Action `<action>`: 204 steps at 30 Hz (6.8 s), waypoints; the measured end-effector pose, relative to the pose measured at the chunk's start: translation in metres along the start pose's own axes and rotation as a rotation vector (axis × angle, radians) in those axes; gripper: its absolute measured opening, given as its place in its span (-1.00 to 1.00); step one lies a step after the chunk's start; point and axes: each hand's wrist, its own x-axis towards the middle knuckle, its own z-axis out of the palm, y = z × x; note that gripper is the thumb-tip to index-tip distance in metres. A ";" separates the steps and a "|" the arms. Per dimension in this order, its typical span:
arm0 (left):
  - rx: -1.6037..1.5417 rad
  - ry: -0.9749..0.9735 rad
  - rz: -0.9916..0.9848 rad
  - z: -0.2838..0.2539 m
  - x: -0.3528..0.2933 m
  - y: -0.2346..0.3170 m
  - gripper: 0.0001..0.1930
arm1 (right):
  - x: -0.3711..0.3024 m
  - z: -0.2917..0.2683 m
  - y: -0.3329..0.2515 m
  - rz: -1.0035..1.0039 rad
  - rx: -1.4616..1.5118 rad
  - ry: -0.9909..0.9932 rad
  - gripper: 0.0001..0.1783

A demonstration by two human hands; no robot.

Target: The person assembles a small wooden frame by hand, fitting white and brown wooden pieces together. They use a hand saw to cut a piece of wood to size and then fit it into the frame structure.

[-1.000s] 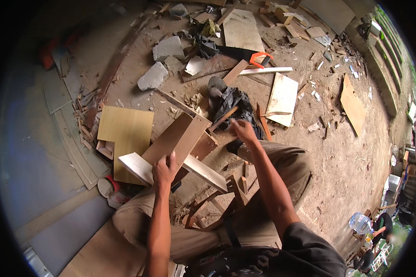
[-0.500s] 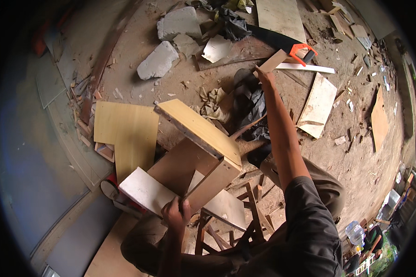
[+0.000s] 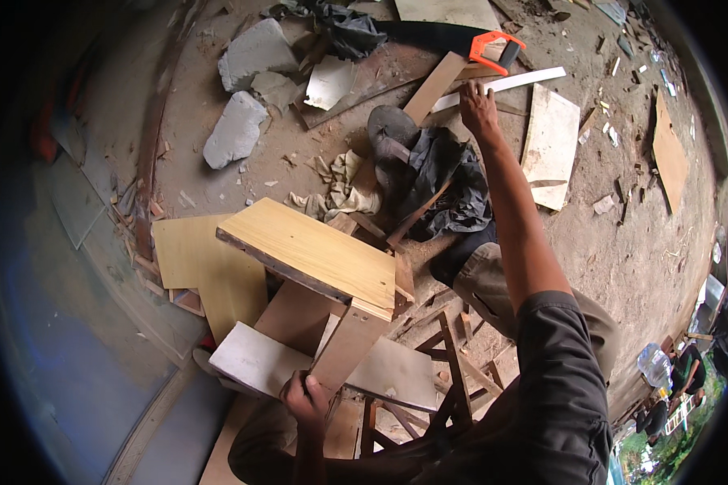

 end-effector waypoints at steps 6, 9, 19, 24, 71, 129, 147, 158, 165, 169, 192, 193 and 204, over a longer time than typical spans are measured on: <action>0.049 0.004 -0.003 0.000 -0.002 0.005 -0.67 | -0.037 -0.027 0.025 -0.286 -0.043 -0.097 -0.73; 0.017 -0.005 0.000 -0.001 0.002 0.015 -0.66 | -0.048 -0.057 0.045 -0.318 0.132 0.024 -0.63; -0.140 0.431 0.153 -0.009 -0.001 0.013 -0.76 | -0.086 -0.413 -0.142 -0.695 0.708 0.099 -0.45; -0.214 0.810 0.077 -0.014 -0.010 -0.003 -0.39 | -0.152 -0.444 -0.294 -1.069 0.308 0.151 -0.43; 0.108 0.533 0.152 -0.055 -0.066 -0.104 -0.54 | -0.269 -0.405 -0.313 -0.554 0.671 0.225 -0.40; 0.086 -0.038 0.311 -0.049 -0.077 -0.064 0.36 | -0.337 -0.420 -0.188 -0.818 0.393 -0.022 -0.58; 0.187 0.018 0.407 -0.047 -0.077 -0.056 0.36 | -0.338 -0.412 -0.189 -0.762 0.378 -0.134 -0.65; 0.161 -0.044 0.392 -0.050 -0.077 -0.055 0.33 | -0.343 -0.413 -0.216 -0.864 0.343 -0.071 -0.67; 0.133 -0.059 0.374 -0.049 -0.076 -0.054 0.30 | -0.336 -0.409 -0.213 -0.847 0.458 -0.012 -0.68; 0.129 -0.056 0.382 -0.050 -0.078 -0.054 0.29 | -0.332 -0.409 -0.214 -0.844 0.482 0.021 -0.65; 0.147 0.077 0.418 -0.039 -0.078 -0.061 0.14 | -0.310 -0.416 -0.202 -0.531 0.436 0.227 -0.37; 0.141 0.098 0.421 -0.038 -0.079 -0.061 0.12 | -0.307 -0.420 -0.200 -0.489 0.446 0.186 -0.33; 0.131 0.181 0.400 -0.035 -0.082 -0.055 0.08 | -0.294 -0.406 -0.186 -0.512 0.585 0.114 -0.29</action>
